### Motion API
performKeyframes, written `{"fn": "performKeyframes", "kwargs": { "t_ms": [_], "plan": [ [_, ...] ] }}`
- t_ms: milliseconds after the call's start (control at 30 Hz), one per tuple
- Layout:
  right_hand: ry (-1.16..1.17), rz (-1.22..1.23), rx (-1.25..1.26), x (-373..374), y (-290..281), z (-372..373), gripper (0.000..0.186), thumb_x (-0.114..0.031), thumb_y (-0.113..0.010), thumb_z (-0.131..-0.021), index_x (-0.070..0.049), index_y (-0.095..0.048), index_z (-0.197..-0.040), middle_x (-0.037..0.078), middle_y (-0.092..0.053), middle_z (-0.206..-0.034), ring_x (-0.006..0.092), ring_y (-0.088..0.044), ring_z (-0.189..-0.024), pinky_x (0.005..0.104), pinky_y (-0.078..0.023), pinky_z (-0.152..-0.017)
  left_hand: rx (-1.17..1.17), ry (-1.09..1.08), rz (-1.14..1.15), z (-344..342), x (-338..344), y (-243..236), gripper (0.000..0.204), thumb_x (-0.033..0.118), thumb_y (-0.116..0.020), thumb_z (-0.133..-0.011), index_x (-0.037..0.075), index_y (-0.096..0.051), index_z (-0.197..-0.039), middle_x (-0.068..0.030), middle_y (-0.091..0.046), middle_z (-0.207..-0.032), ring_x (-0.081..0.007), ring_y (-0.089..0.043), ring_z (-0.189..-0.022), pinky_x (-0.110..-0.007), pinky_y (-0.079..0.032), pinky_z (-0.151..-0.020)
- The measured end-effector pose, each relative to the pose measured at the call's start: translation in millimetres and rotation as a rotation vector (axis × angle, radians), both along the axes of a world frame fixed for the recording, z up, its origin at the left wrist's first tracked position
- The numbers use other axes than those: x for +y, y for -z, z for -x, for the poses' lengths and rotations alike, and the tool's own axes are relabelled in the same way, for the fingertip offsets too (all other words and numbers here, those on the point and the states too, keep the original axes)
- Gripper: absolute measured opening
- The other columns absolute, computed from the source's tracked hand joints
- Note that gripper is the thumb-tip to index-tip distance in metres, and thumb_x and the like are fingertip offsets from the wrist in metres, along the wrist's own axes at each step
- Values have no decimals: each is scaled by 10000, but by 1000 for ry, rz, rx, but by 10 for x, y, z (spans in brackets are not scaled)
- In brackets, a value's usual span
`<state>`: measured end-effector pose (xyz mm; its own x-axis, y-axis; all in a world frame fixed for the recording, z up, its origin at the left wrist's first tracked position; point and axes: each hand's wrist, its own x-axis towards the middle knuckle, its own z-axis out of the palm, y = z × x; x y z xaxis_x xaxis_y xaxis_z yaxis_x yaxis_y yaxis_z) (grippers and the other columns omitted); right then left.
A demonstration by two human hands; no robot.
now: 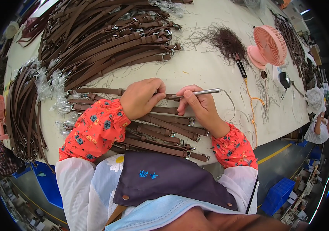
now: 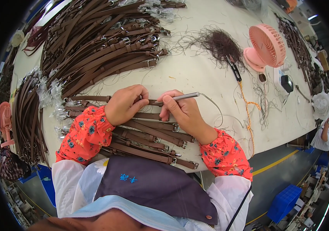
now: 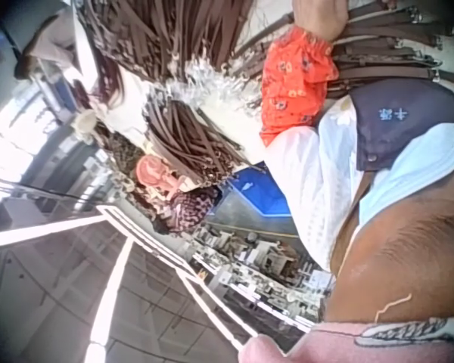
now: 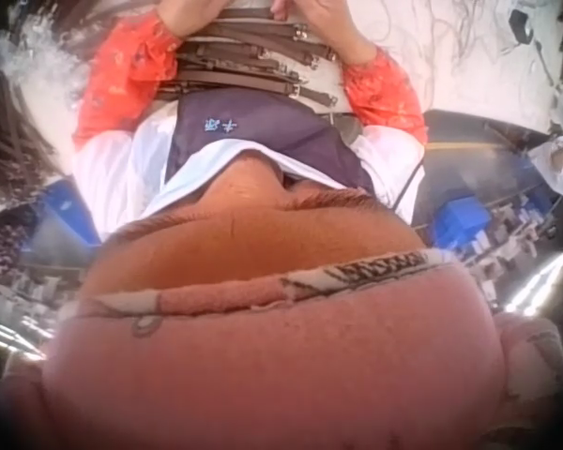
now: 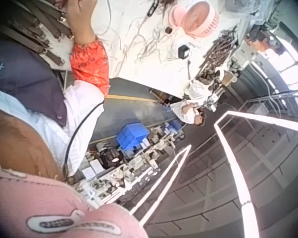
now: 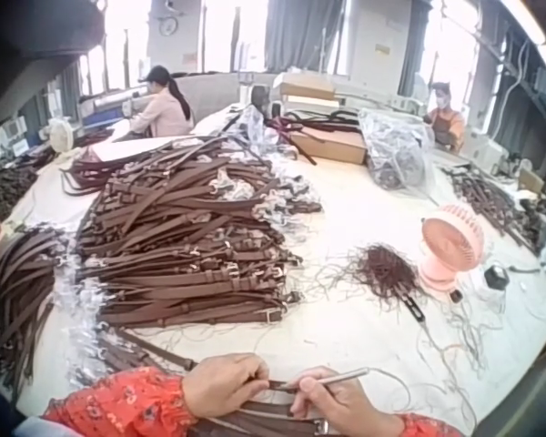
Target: Use a precision tooling knife to trim and finish small leather straps with buckles.
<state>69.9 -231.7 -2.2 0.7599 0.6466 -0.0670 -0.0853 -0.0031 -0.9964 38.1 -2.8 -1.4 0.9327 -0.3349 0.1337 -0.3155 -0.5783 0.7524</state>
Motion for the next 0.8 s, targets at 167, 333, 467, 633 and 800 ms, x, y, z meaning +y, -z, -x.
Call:
{"fn": "performKeyframes", "kwargs": {
  "t_ms": [167,333,467,633,800],
  "plan": [
    [16,-33,-2,-7,20,2,333,-289,-443,-1031,20,-561,-1063,77,-632,-735,131,-612,-647,258,-493,-634,124,22,65,-27,57,-42,88,86,-655,-851,39,-588,-882,-73,-568,-741,-167,-534,-605,-302,-425,-559],
    [40,-64,29,19,31,13,329,-287,-454,-1029,21,-561,-1069,62,-630,-741,109,-605,-633,232,-477,-599,272,52,43,-30,92,-101,91,111,-683,-836,47,-620,-849,-29,-559,-723,-113,-522,-604,-268,-417,-549],
    [38,-58,27,4,31,5,329,-288,-454,-1029,21,-562,-1070,62,-630,-743,109,-606,-636,231,-478,-600,236,70,12,-34,79,-118,99,128,-693,-828,60,-628,-859,-26,-554,-720,-114,-518,-599,-262,-416,-548],
    [44,-43,18,12,44,8,333,-290,-448,-1032,21,-562,-1068,63,-631,-742,111,-611,-638,233,-480,-601,212,79,-4,-27,86,-110,95,145,-699,-823,76,-643,-857,-25,-556,-720,-119,-517,-603,-265,-421,-558],
    [44,-45,16,14,43,7,332,-291,-450,-1031,19,-563,-1066,66,-632,-742,112,-612,-638,234,-479,-596,137,158,-32,-15,111,-81,105,158,-717,-812,85,-650,-847,-23,-559,-715,-139,-520,-614,-279,-422,-568]
  ]
}}
